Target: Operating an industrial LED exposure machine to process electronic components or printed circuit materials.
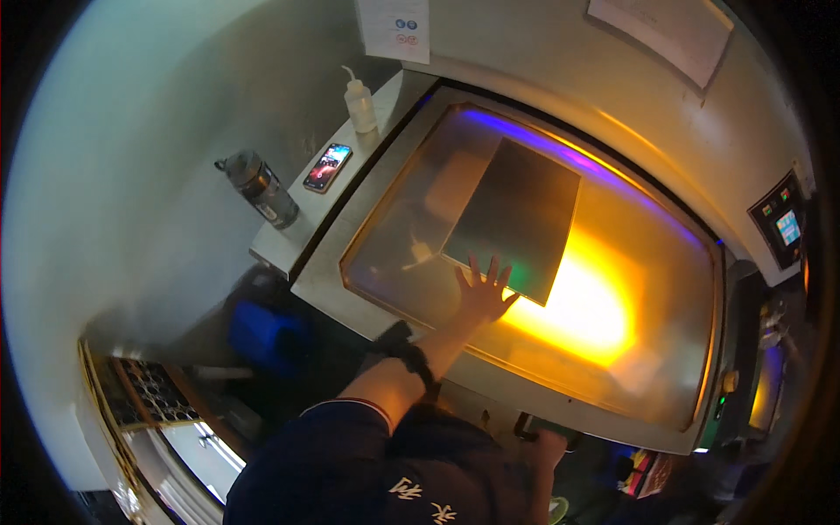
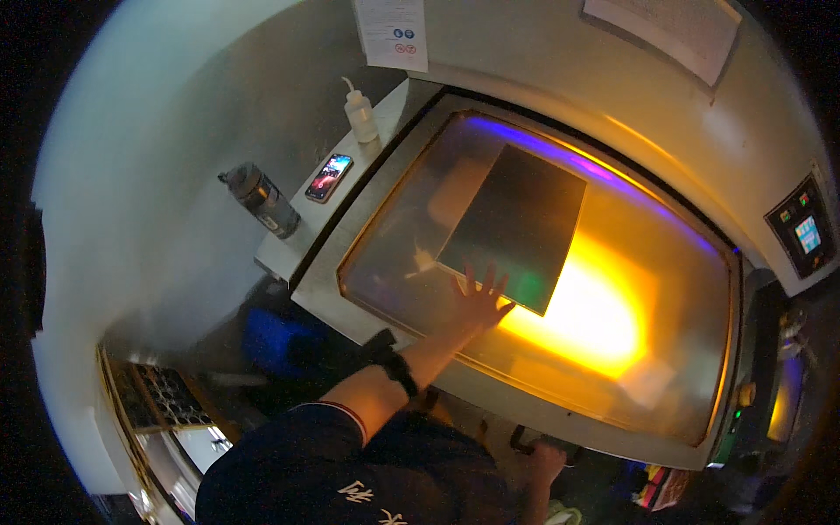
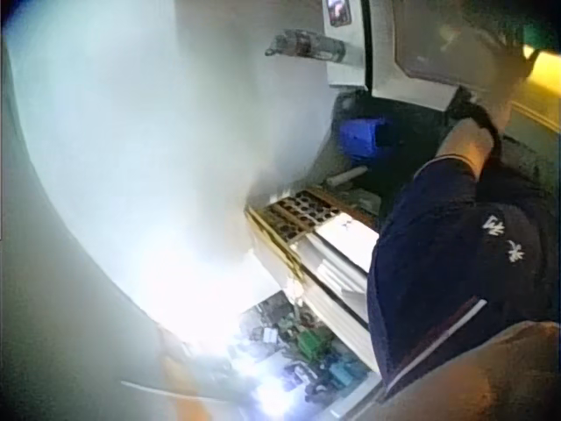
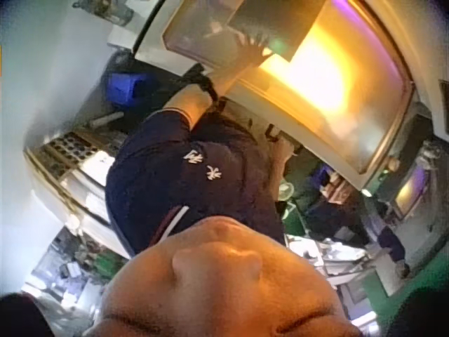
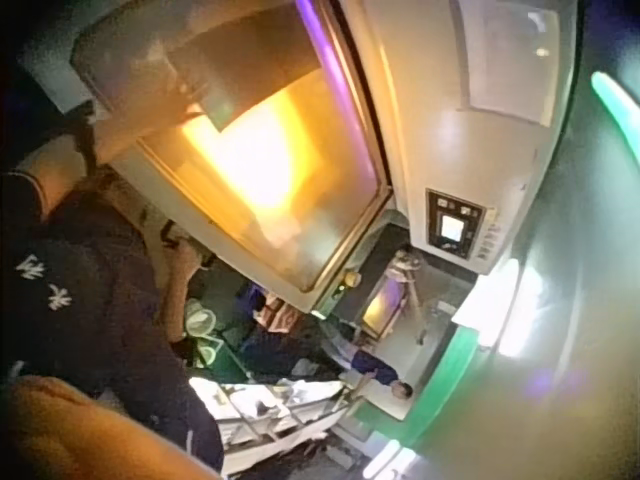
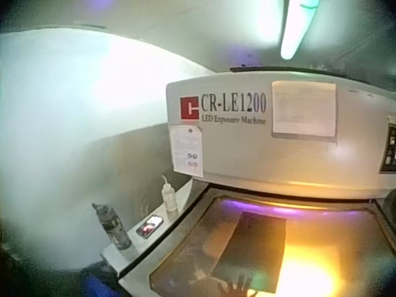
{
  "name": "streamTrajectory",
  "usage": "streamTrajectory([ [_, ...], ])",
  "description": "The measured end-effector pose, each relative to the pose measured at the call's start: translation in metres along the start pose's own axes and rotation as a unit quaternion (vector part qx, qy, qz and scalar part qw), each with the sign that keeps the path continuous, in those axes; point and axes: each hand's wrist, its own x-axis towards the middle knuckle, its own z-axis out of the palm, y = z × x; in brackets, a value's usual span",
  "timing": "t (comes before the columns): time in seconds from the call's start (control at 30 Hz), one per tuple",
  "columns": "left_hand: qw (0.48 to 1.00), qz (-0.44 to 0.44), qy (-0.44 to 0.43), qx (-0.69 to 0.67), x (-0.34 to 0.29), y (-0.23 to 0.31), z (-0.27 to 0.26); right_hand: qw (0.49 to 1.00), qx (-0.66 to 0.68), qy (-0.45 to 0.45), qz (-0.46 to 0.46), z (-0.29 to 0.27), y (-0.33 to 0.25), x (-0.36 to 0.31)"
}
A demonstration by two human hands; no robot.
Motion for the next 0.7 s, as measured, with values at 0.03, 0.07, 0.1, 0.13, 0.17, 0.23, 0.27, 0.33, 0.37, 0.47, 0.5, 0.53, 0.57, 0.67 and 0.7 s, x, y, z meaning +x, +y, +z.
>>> streamTrajectory([
  [0.03, 0.999, -0.039, 0.019, 0.009, -0.005, 0.013, 0.012, 0.994, 0.069, 0.021, -0.08, -0.013, -0.004, -0.004],
  [0.07, 0.996, -0.074, 0.036, 0.018, -0.008, 0.024, 0.02, 0.977, 0.14, 0.039, -0.154, -0.024, -0.005, -0.012],
  [0.1, 0.996, -0.079, 0.041, 0.02, -0.007, 0.031, 0.022, 0.976, 0.141, 0.041, -0.161, -0.03, -0.003, -0.016],
  [0.13, 0.993, -0.105, 0.04, 0.038, -0.007, 0.035, 0.024, 0.947, 0.237, 0.083, -0.201, -0.035, -0.002, -0.02],
  [0.17, 0.99, -0.126, 0.036, 0.056, -0.007, 0.04, 0.027, 0.906, 0.332, 0.123, -0.231, -0.036, 0.0, -0.025],
  [0.23, 0.99, -0.114, 0.05, 0.069, -0.001, 0.062, 0.038, 0.889, 0.392, 0.079, -0.223, -0.011, 0.028, -0.053],
  [0.27, 0.987, -0.12, 0.067, 0.078, 0.001, 0.059, 0.041, 0.866, 0.443, 0.026, -0.23, 0.0, 0.036, -0.059],
  [0.33, 0.98, -0.135, 0.069, 0.127, 0.004, 0.054, 0.043, 0.849, 0.452, -0.035, -0.271, -0.019, 0.028, -0.029],
  [0.37, 0.973, -0.141, 0.076, 0.165, 0.003, 0.051, 0.044, 0.833, 0.453, -0.085, -0.307, -0.022, 0.031, -0.028],
  [0.47, 0.609, -0.159, 0.149, 0.763, 0.013, 0.029, 0.068, 0.969, 0.164, 0.008, -0.182, 0.081, 0.103, 0.028],
  [0.5, 0.795, -0.13, 0.156, 0.572, 0.015, 0.039, 0.071, 0.958, 0.208, 0.094, -0.174, 0.109, 0.138, 0.062],
  [0.53, 0.951, -0.092, 0.131, 0.266, 0.017, 0.051, 0.073, 0.972, 0.197, 0.094, -0.084, 0.133, 0.174, 0.09],
  [0.57, 0.966, -0.103, 0.118, 0.205, 0.012, 0.039, 0.06, 0.979, 0.196, 0.052, 0.004, 0.147, 0.168, 0.123],
  [0.67, 0.972, -0.108, 0.077, 0.193, 0.014, 0.045, 0.059, 0.972, 0.177, -0.032, 0.154, 0.189, 0.203, 0.138],
  [0.7, 0.972, -0.109, 0.072, 0.197, 0.015, 0.046, 0.062, 0.968, 0.176, -0.043, 0.173, 0.201, 0.214, 0.13],
])
